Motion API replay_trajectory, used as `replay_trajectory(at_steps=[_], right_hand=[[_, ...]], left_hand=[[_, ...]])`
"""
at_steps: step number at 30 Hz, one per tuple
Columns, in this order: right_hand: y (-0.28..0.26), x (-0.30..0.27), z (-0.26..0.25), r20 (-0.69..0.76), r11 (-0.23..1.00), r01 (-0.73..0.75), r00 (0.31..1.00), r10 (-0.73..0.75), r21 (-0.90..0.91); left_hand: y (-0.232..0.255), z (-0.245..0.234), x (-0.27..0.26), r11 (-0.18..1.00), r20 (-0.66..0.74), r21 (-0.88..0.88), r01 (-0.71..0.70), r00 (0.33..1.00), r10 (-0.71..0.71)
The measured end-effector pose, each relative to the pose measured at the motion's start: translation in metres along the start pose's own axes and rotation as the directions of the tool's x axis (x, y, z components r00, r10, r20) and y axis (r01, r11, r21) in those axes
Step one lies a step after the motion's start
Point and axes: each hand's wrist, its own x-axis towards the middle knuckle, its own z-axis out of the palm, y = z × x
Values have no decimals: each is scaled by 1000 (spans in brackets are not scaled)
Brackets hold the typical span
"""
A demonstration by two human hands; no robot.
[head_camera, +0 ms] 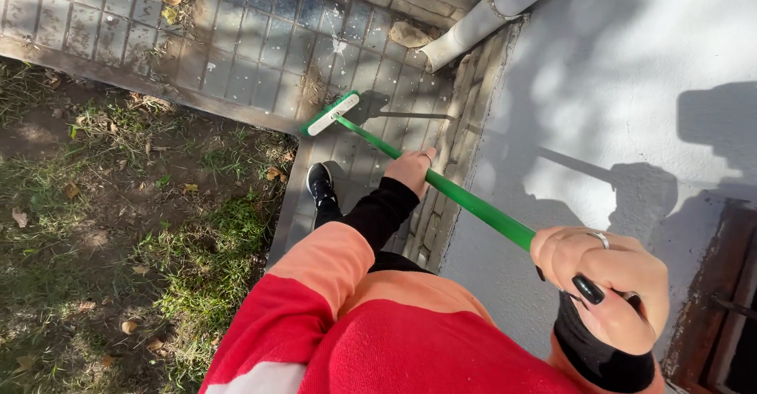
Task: Sweeping debris from a tiled ledge next to a building wall using a long-handled broom.
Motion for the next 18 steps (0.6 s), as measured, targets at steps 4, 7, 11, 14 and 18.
replay_trajectory(at_steps=[4, 7, 11, 14, 18], right_hand=[[-30, 23, 16, -44, 969, -182, 983, 177, -170], [-25, 51, 31, 15, 960, -219, 974, 225, -172], [0, 90, 40, 125, 986, -56, 989, 76, -160], [10, 112, 45, 115, 992, -41, 992, 55, -121], [28, 128, 49, -11, 997, -60, 998, 60, -46]], left_hand=[[9, 29, 1, 998, 43, -58, 9, 999, -6], [16, 19, 0, 975, -12, -197, -104, 995, 104], [-1, -7, 17, 989, 177, -143, 26, 984, 0], [-20, -41, 33, 993, 180, -104, 60, 983, -40], [-56, -45, 46, 990, 27, -141, 5, 1000, -1]])
